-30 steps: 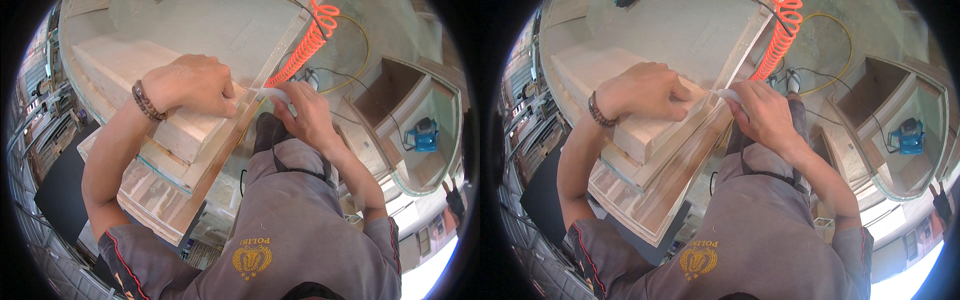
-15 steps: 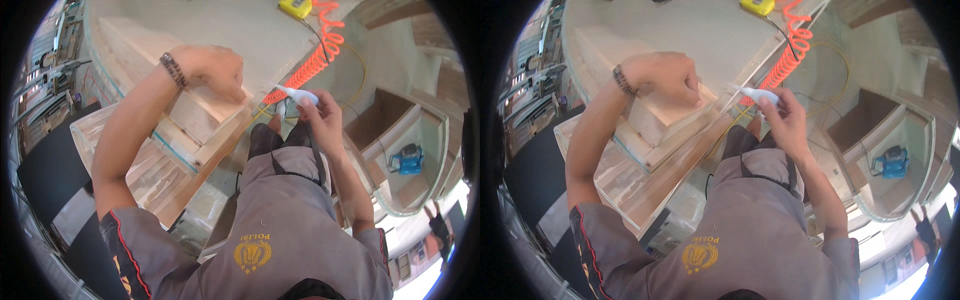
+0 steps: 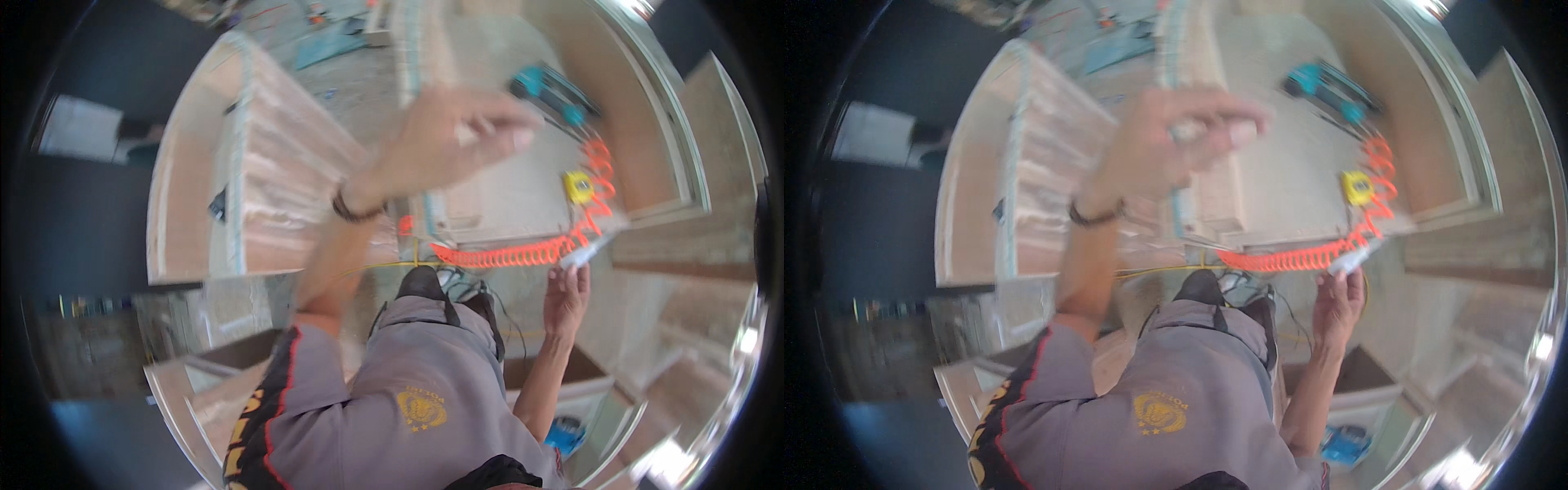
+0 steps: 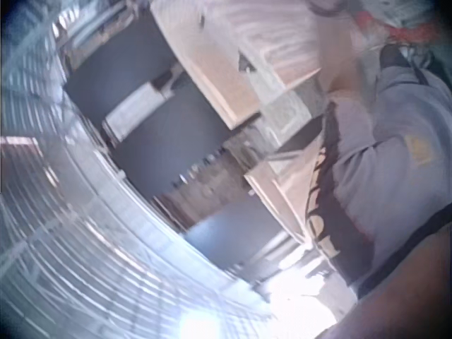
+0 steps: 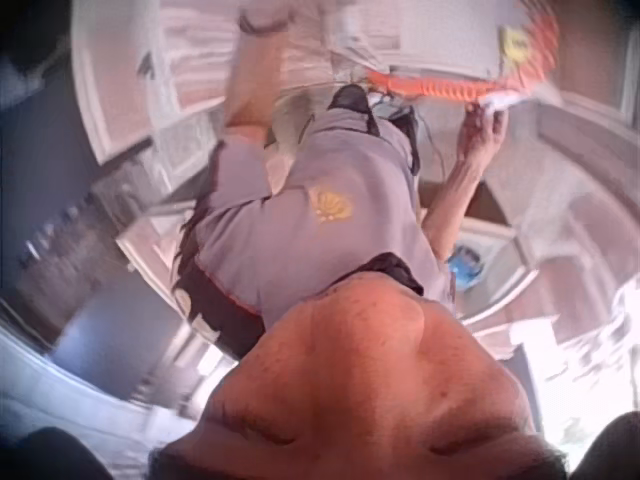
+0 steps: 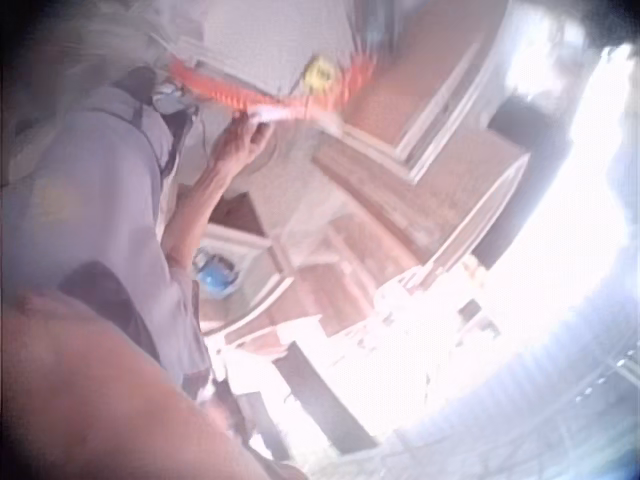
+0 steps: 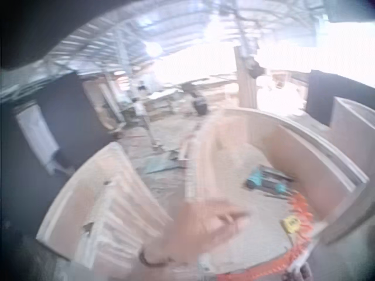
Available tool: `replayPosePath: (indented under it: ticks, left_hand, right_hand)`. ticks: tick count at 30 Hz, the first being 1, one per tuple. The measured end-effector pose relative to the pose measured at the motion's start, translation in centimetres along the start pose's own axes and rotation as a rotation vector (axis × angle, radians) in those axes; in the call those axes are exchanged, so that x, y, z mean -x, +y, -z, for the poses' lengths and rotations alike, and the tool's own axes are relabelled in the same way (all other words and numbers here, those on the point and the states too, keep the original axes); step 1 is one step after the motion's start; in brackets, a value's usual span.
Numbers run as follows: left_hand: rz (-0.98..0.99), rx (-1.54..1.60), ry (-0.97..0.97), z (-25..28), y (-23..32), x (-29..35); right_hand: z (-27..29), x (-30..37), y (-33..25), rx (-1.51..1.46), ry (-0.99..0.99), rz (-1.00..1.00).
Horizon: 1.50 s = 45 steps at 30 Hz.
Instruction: The person assembles a curved wooden furniture piece by applying glue to the joints and securing them with screws. They use a cordless drill to drive screws into the wood and a hammer to tap the pieces into alignment.
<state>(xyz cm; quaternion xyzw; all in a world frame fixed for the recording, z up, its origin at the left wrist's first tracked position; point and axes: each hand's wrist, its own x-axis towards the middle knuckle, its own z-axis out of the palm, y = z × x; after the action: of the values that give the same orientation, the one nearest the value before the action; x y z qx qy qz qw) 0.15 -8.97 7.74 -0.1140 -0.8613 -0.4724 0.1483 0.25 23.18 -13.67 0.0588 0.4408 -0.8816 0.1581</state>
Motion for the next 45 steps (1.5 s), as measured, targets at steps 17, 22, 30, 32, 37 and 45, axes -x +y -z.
replayPosePath:
  ticks: [17, 22, 30, 32, 37, 45]
  left_hand:
    - [0.652, 0.021, 1.067, 1.1, 9.3, 31.3]
    - [0.661, -0.074, 1.417, 2.9, 8.1, 37.1]
    - [0.896, -0.412, 1.283, 15.8, -9.3, 43.5]
    - [0.865, -0.777, 1.054, 22.0, -15.8, 46.6]
    - [1.141, -1.106, 0.412, 31.6, -28.9, 46.6]
    - [1.339, -0.868, -0.036, 38.8, -38.0, 46.5]
  right_hand:
    - [-10.4, -29.4, 12.2, 1.407, -0.42, 0.71]
    - [-13.6, -31.9, 14.3, 1.466, -0.443, 0.593]
    - [-4.7, -27.6, 7.6, 1.167, -0.344, 0.547]
    - [-5.1, -20.0, 5.7, 1.148, -0.247, 0.328]
    - [-1.5, -5.7, 1.9, 1.088, 0.095, 0.322]
    - [-2.1, 7.8, 4.6, 0.968, 0.408, 0.229]
